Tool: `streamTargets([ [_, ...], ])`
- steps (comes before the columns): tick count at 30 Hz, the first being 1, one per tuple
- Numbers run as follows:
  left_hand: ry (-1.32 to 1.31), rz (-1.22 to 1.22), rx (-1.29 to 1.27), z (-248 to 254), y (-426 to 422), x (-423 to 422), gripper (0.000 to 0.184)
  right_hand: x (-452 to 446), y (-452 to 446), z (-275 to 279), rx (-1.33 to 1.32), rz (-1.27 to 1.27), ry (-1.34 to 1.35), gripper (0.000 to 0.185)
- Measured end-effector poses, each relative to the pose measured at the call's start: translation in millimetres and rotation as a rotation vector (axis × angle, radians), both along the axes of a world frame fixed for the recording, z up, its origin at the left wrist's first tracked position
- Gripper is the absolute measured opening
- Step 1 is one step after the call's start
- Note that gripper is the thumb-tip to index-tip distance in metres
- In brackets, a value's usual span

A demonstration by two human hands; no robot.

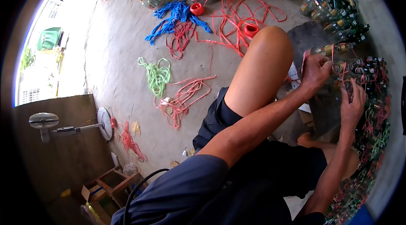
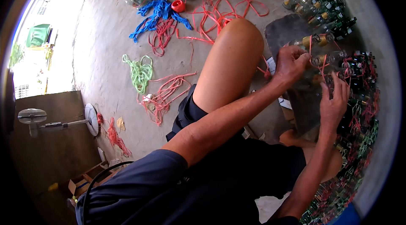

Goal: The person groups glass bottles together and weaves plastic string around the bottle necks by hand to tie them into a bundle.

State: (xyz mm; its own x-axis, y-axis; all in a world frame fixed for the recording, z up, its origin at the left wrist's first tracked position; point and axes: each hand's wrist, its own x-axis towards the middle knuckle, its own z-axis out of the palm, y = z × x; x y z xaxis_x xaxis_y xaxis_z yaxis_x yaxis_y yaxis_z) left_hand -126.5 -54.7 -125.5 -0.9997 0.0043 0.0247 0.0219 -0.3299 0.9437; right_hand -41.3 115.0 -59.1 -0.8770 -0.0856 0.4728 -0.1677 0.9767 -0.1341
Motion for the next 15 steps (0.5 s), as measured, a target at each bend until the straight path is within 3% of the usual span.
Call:
streamTargets([
  [9,0.037,0.085,-0.014,-4,4,2,0.016,27,30,-5,0.125,-0.145,0.067,0.039],
  [13,0.01,-0.006,0.022,1,2,1,0.018,30,19,1,-0.115,-0.207,-0.024,0.037],
  [15,0.017,-0.075,-0.005,2,-5,3,0.019,31,15,11,-0.067,-0.174,0.037,0.035],
])
